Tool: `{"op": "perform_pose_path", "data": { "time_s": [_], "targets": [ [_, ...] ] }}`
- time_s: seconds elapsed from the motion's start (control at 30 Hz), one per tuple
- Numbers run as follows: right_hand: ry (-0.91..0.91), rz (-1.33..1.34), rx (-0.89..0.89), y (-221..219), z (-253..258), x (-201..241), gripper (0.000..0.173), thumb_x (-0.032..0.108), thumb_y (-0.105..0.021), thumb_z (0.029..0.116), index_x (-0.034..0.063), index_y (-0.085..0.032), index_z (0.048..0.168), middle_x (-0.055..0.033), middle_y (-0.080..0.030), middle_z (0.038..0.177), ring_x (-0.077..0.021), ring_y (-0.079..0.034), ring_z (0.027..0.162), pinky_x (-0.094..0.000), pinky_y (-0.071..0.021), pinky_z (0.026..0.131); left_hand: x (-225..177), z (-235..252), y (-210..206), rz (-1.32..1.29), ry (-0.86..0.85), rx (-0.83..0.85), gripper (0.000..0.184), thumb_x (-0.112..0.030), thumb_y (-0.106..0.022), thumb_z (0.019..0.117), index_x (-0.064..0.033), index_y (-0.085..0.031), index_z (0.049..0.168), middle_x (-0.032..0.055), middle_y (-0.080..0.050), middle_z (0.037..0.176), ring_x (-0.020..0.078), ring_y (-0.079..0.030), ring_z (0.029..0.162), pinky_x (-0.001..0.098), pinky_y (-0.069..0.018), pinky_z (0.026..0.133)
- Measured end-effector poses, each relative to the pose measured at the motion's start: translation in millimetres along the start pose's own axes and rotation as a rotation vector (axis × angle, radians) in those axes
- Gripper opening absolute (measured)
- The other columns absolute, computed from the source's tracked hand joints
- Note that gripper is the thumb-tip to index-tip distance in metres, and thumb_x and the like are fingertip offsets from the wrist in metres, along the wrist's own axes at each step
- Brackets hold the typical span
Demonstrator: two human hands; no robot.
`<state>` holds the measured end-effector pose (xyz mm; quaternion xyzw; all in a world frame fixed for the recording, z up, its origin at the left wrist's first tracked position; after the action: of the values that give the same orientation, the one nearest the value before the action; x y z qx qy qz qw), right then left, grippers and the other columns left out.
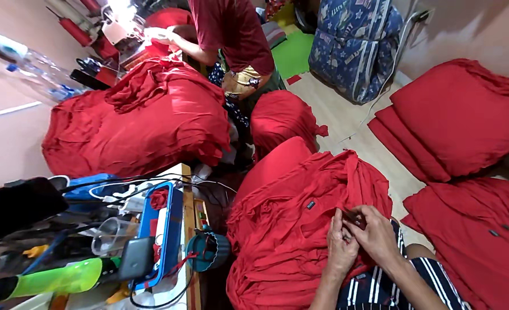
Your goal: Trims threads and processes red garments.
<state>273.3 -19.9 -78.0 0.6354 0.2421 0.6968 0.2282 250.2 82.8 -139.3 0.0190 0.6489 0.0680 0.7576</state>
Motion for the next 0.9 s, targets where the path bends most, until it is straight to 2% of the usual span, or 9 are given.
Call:
{"op": "perform_pose_path", "data": {
  "time_s": [0.07,0.1,0.17,0.2,0.3,0.4,0.6,0.73,0.9],
  "targets": [
    [-0.035,0.048,-0.008,0,2,-4,0.021,0.005,-0.072,0.0885,-0.0102,-0.070,0.102,-0.0268,-0.070,0.098,-0.0408,-0.069,0.090,-0.0584,-0.0536,0.081,-2,1,-1,0.017,-0.016,-0.011,0.070,0.000,-0.065,0.0811,0.0220,-0.039,0.143,0.0297,-0.062,0.113,0.0168,-0.062,0.085,0.0281,-0.0530,0.077],
    [-0.077,0.129,-0.023,1,3,-8,0.017,0.005,-0.068,0.0914,-0.0089,-0.072,0.099,-0.0215,-0.070,0.091,-0.0317,-0.069,0.084,-0.0500,-0.0539,0.078,-5,2,-1,0.025,-0.011,-0.010,0.066,-0.002,-0.065,0.0827,0.0205,-0.043,0.141,0.0250,-0.062,0.107,0.0137,-0.058,0.080,0.0253,-0.0507,0.071],
    [-0.289,0.436,-0.027,4,7,-16,0.012,0.007,-0.061,0.0976,-0.0003,-0.068,0.092,0.0003,-0.059,0.070,-0.0045,-0.053,0.059,-0.0227,-0.0446,0.058,-9,3,0,0.047,-0.003,-0.015,0.058,-0.008,-0.066,0.0860,0.0168,-0.052,0.137,0.0188,-0.062,0.100,0.0098,-0.055,0.074,0.0216,-0.0473,0.065],
    [-0.427,0.647,-0.026,5,9,-17,0.013,0.005,-0.056,0.1010,0.0035,-0.063,0.090,0.0065,-0.051,0.059,0.0015,-0.042,0.046,-0.0154,-0.0361,0.046,-9,3,0,0.049,0.007,-0.013,0.055,-0.010,-0.067,0.0873,0.0143,-0.055,0.135,0.0173,-0.062,0.101,0.0081,-0.054,0.074,0.0196,-0.0470,0.064],
    [-0.745,0.990,-0.031,10,11,-16,0.022,0.008,-0.047,0.1079,0.0089,-0.054,0.087,0.0077,-0.042,0.048,0.0015,-0.033,0.035,-0.0137,-0.0282,0.035,-8,3,0,0.030,0.020,-0.018,0.043,-0.008,-0.066,0.0872,0.0100,-0.064,0.127,0.0170,-0.061,0.105,0.0057,-0.055,0.075,0.0170,-0.0469,0.065],
    [-0.844,1.066,-0.042,6,9,-17,0.022,0.012,-0.047,0.1086,0.0089,-0.053,0.088,0.0066,-0.043,0.048,0.0011,-0.034,0.035,-0.0136,-0.0291,0.034,-5,2,0,-0.004,-0.003,-0.034,0.039,-0.005,-0.065,0.0868,0.0109,-0.066,0.122,0.0174,-0.061,0.108,0.0051,-0.057,0.078,0.0161,-0.0489,0.068],
    [-0.849,1.102,-0.037,5,8,-18,0.023,0.013,-0.046,0.1090,0.0102,-0.052,0.086,0.0065,-0.044,0.049,0.0013,-0.035,0.035,-0.0130,-0.0297,0.034,-1,0,-1,-0.084,0.007,-0.109,0.035,-0.006,-0.068,0.0862,0.0106,-0.067,0.117,0.0134,-0.063,0.107,0.0026,-0.058,0.080,0.0149,-0.0494,0.071],
    [-0.799,1.061,-0.020,4,5,-20,0.025,0.010,-0.047,0.1079,0.0093,-0.054,0.084,0.0067,-0.045,0.049,0.0012,-0.036,0.035,-0.0133,-0.0300,0.035,-6,4,-4,-0.100,0.040,-0.121,0.037,-0.008,-0.069,0.0877,0.0096,-0.067,0.120,0.0133,-0.064,0.109,0.0029,-0.058,0.083,0.0150,-0.0484,0.071],
    [-0.659,0.935,-0.007,7,2,-16,0.027,0.006,-0.052,0.1046,0.0096,-0.059,0.079,0.0082,-0.046,0.049,0.0019,-0.035,0.037,-0.0135,-0.0304,0.037,-12,12,-10,0.027,-0.073,-0.253,0.015,0.000,-0.071,0.0860,0.0084,-0.076,0.098,0.0161,-0.072,0.095,0.0093,-0.068,0.085,0.0196,-0.0549,0.078]
  ]
}}
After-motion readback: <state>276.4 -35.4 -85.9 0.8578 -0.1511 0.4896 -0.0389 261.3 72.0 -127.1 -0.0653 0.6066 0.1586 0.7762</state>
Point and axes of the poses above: each hand's wrist, its own z-axis towards the middle knuckle, its own y-axis out of the back of the hand, x = y × z, the point moved 1 cm from there along z, towards the middle knuckle
